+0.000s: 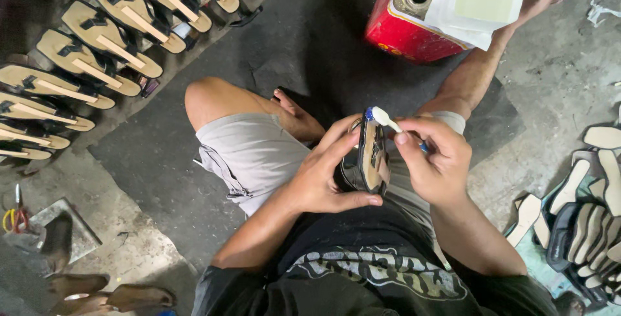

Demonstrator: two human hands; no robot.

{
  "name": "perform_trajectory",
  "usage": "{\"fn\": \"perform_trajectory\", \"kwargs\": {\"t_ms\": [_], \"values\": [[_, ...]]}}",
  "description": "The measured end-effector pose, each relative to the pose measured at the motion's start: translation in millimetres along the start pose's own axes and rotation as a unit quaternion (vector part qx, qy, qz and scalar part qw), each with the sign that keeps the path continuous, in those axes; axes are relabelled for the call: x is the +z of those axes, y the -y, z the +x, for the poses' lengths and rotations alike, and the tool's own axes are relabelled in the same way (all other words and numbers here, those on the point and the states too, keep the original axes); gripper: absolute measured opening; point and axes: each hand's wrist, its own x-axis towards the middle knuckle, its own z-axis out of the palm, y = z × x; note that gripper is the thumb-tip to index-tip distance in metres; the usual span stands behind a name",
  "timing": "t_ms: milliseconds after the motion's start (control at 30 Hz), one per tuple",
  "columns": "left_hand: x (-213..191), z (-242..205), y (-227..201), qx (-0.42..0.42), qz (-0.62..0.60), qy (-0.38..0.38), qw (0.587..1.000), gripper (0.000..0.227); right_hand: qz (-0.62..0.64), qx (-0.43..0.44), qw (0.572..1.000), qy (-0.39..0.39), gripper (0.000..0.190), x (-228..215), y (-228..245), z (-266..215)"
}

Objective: The person sits on the floor and applies glue to the edges of wooden sandals using a toothbrush. They repeatedly dip the brush into a container of glue and spread it along the seams of the sandal straps and soles.

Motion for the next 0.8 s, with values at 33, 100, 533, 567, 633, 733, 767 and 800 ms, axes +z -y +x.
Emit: {"fn": "perform_trajectory", "kwargs": {"t_ms": [33,100,533,567,633,733,767,800], "values": [[0,-1,-1,-0.010,-0.001,0.001,1.000,0.116,-0.006,-0.020,1.000,-0.002,0.014,1,0,0],[-1,-1,-3,-0.028,0.002,0.001,1.000,0.115,-0.018,-0.060,0.998,-0.003,0.014,3,3,-2],[-4,2,-17,-0.057,-0.029,0.013,0.998,0.112,-0.055,-0.122,0.991,-0.007,0.012,-2,12,2],[-5,3,-18,-0.056,-0.033,0.013,0.998,0.111,-0.063,-0.128,0.990,-0.001,0.012,-3,13,3],[-6,4,-20,-0.058,-0.036,0.013,0.998,0.110,-0.073,-0.139,0.988,0.010,0.012,-5,16,4],[-7,4,-24,-0.063,-0.042,0.010,0.997,0.107,-0.078,-0.150,0.985,0.019,0.011,-7,19,5],[-8,4,-25,-0.065,-0.044,0.009,0.997,0.105,-0.080,-0.149,0.985,0.020,0.011,-8,20,6],[-8,4,-27,-0.069,-0.054,0.015,0.996,0.104,-0.082,-0.147,0.985,0.020,0.010,-8,20,7]]}}
